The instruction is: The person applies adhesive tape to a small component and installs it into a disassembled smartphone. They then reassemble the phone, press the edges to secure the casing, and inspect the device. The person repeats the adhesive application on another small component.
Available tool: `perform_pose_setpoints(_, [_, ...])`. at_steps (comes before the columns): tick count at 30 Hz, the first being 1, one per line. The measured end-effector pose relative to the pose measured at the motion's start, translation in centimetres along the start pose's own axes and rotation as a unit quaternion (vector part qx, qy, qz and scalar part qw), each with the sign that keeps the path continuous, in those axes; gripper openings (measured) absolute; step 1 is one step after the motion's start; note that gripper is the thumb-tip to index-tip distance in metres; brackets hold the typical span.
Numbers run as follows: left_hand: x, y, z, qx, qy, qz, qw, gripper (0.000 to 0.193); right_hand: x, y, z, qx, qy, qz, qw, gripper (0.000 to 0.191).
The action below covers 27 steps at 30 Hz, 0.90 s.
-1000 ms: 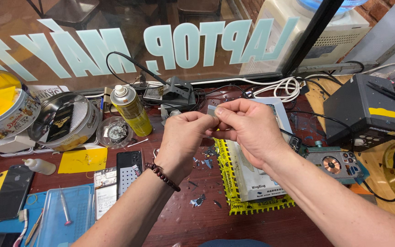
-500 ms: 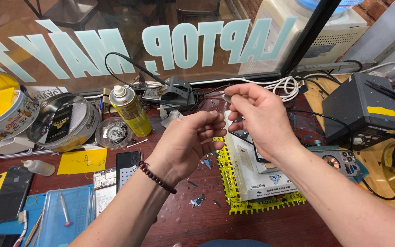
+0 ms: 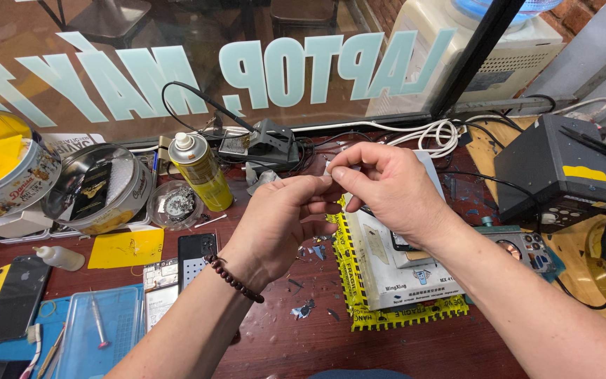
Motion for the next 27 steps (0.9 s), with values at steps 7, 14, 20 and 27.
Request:
perform_pose_setpoints(7, [0.2,0.2,0.2,-0.020,0.004,0.031,0.999,0.015,-0.3,0.3,0.3,-0.013,-0.046,0.010,0.999,0.016])
perform_pose_setpoints(14, [0.3,0.0,0.4,-0.051,-0.036,0.049,0.997,0.014,-0.2,0.6,-0.2,-0.001,-0.044,0.032,0.999,0.018])
perform_pose_setpoints(20, [0.2,0.3,0.7,-0.035,-0.002,0.037,0.999,0.013,-0.3,0.7,-0.8,0.014,0.028,0.029,0.999,0.016])
perform_pose_setpoints(27, [0.1,0.0,0.6,-0.033,-0.025,0.035,0.999,0.016,-0.2,0.7,-1.3,0.029,0.082,0.027,0.996,0.016])
Point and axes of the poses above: each hand's wrist, its own y-axis away from the middle knuckle, its own x-axis out of the back of the hand, z = x × y, the point moved 4 cm from there along -y, towards the middle knuckle, and after that the axes turned 3 degrees about -x, right-handed, at the moved point
